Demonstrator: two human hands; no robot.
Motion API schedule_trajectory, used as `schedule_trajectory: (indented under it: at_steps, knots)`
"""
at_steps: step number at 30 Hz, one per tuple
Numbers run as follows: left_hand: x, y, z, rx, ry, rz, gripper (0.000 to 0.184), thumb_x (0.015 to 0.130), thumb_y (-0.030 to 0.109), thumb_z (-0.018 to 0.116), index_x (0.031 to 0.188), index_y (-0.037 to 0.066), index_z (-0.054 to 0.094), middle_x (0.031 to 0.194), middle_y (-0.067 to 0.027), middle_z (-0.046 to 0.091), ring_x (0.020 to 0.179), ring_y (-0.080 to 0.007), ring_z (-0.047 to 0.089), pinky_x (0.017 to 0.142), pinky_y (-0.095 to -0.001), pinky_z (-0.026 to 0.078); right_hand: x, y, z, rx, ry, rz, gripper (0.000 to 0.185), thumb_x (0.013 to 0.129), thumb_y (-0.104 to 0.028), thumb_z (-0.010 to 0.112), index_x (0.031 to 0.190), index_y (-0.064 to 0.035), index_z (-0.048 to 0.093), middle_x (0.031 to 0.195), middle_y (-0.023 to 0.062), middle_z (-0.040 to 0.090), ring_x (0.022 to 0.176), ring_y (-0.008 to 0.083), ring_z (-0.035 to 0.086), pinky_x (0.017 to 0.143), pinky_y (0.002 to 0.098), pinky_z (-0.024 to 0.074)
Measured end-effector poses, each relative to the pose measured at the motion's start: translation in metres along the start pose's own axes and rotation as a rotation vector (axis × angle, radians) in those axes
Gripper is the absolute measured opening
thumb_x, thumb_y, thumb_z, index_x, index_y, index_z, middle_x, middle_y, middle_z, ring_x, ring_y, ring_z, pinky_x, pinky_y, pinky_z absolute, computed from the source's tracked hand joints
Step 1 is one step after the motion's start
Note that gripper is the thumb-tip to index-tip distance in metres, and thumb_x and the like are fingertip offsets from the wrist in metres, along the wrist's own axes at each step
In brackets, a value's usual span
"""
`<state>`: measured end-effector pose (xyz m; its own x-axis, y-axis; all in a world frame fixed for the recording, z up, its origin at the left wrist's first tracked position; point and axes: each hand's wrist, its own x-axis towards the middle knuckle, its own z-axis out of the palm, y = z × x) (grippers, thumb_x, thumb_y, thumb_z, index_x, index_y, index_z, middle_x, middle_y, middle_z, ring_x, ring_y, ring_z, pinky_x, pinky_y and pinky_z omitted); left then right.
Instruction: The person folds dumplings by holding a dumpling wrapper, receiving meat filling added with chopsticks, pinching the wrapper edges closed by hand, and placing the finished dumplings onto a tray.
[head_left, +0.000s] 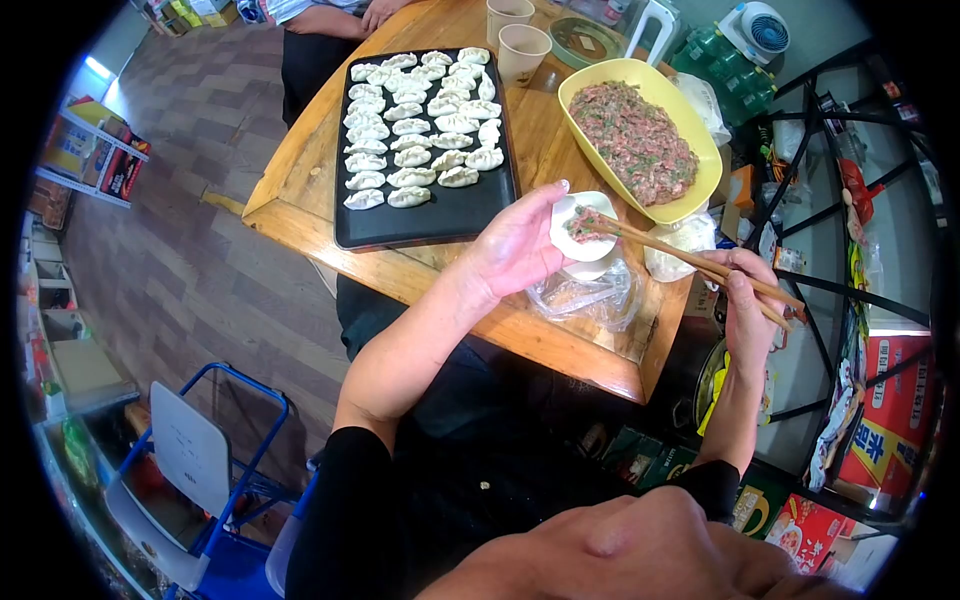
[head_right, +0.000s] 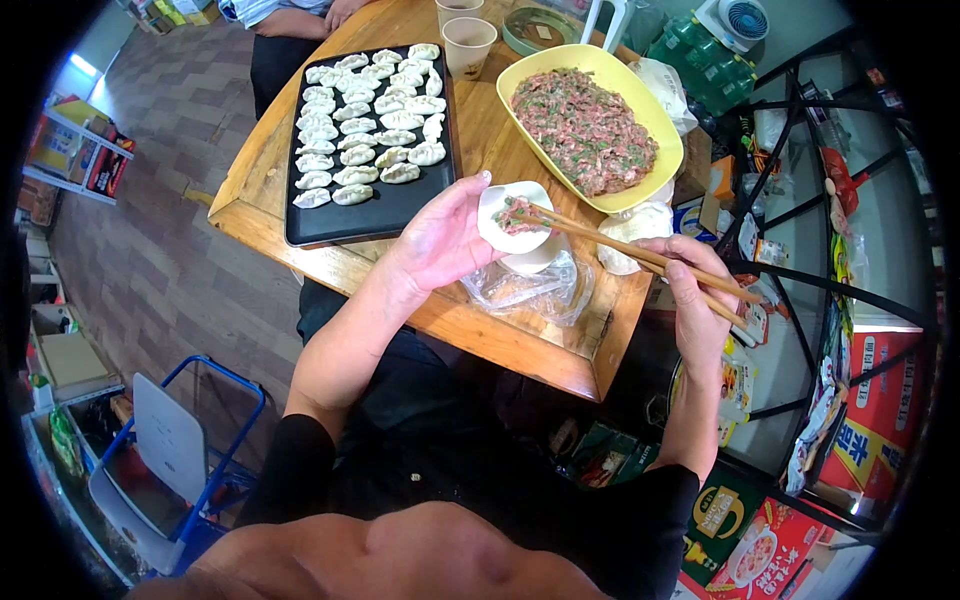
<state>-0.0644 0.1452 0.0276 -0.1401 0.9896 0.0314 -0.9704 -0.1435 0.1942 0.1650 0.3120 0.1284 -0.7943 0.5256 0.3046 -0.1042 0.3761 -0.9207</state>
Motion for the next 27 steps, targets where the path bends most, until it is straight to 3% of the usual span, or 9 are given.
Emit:
schedule_trajectory:
  at_steps: [5,13,23,27]
  knots:
    - [0.001,-0.002,-0.002,0.094,-0.019,0.027,0.052,0.102,0.032,0.043,0.132,-0.011,0.044,0.126,-0.0229,0.056,0.119,-0.0306,0.056,0.108,-0.045,0.041,0.0,-0.011,0.007,-0.13,-0.001,0.042,0.02,0.092,-0.004,0.055,0.108,0.0045,0.062,0.104,0.0176,0.067,0.098,0.0262,0.065,0.092,0.0392,0.0518]
    - [0.002,-0.003,-0.006,-0.011,-0.02,0.025,0.051,0.102,0.032,0.043,0.131,-0.009,0.043,0.125,-0.0213,0.055,0.117,-0.0296,0.057,0.107,-0.0443,0.041,-0.005,-0.002,0.011,-0.188,0.033,-0.158,0.017,0.09,0.0,0.055,0.105,0.0004,0.062,0.102,0.0187,0.067,0.097,0.0294,0.065,0.09,0.0404,0.0507]
    - [0.002,0.0,0.0,-0.036,-0.075,0.008,0.056,0.101,0.034,0.044,0.136,-0.009,0.038,0.132,-0.0281,0.05,0.125,-0.0356,0.051,0.11,-0.0455,0.037,-0.006,-0.002,0.012,-0.28,0.014,-0.3,0.016,0.09,0.001,0.054,0.104,0.0003,0.061,0.103,0.0194,0.067,0.097,0.0299,0.064,0.088,0.0414,0.0513]
    - [0.005,-0.001,-0.003,0.0,-0.085,0.021,0.062,0.101,0.036,0.043,0.137,-0.013,0.035,0.134,-0.0315,0.048,0.125,-0.0388,0.05,0.113,-0.0458,0.034,0.008,0.001,0.016,-0.413,0.168,-0.326,0.015,0.092,0.001,0.054,0.104,0.0017,0.062,0.103,0.0175,0.067,0.097,0.0262,0.064,0.087,0.0375,0.0513]
